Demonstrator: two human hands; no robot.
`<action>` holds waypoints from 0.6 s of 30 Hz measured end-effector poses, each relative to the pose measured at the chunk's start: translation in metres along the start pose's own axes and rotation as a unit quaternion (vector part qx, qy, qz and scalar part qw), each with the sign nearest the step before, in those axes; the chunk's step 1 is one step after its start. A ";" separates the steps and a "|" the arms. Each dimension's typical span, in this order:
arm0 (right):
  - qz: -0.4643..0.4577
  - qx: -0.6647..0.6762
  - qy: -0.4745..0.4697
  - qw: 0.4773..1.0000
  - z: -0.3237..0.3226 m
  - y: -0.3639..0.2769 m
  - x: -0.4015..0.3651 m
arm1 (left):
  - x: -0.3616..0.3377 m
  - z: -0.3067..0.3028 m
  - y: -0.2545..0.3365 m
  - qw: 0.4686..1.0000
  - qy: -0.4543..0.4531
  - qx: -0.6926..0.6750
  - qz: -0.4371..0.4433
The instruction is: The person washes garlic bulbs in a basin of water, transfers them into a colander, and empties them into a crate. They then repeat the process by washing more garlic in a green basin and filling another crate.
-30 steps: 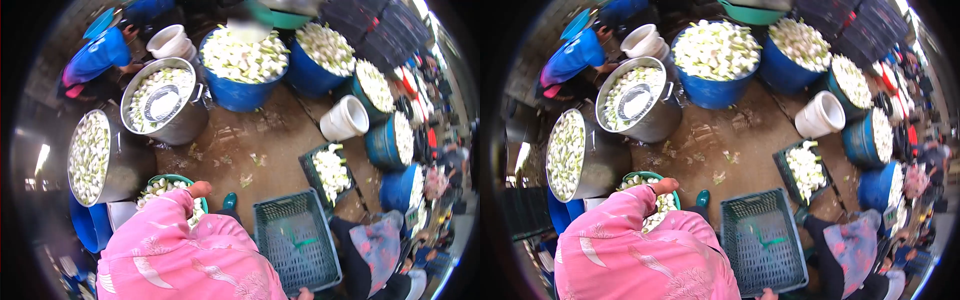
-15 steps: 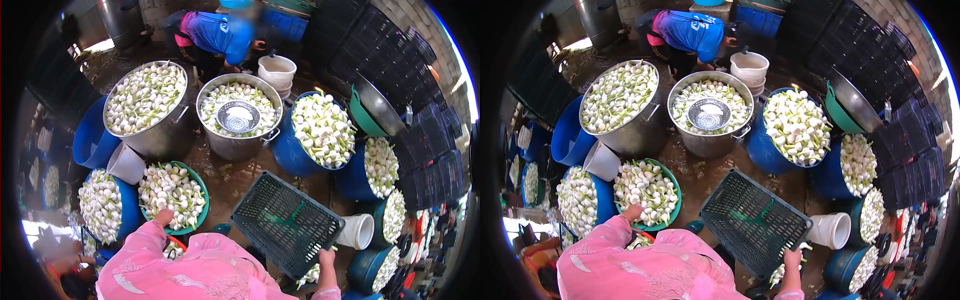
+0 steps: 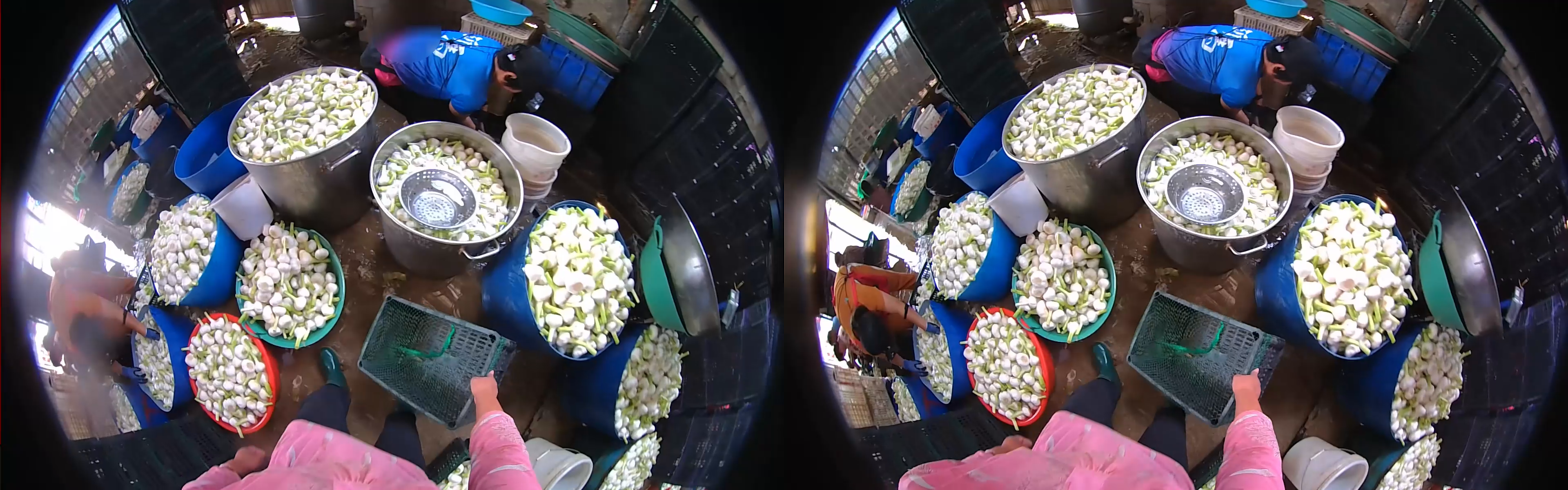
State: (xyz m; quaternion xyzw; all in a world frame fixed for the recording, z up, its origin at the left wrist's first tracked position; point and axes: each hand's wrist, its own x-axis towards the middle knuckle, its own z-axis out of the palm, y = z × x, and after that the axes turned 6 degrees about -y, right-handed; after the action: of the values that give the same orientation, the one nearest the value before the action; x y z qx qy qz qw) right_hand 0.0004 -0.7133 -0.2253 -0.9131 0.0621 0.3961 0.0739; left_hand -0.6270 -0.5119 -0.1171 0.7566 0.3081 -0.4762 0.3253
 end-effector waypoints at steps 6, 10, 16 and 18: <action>0.002 0.142 -0.042 0.989 0.043 -0.017 0.059 | -0.019 0.142 -0.046 0.986 -0.045 -0.158 0.019; 0.002 0.308 -0.113 0.945 0.050 -0.003 0.140 | -0.025 0.220 -0.074 0.984 -0.038 -0.165 0.052; -0.045 -0.170 0.263 0.949 0.050 -0.105 0.104 | -0.016 0.162 -0.046 0.992 -0.118 0.031 0.031; -0.300 -0.106 0.285 0.904 0.061 -0.152 0.071 | -0.015 0.159 -0.056 0.994 -0.066 -0.083 -0.034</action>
State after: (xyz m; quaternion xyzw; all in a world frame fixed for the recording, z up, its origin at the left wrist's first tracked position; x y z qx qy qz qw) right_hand 0.0317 -0.5568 -0.3056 -0.9651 -0.2383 0.0820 0.0713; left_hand -0.7587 -0.6060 -0.1677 0.6832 0.3500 -0.5087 0.3897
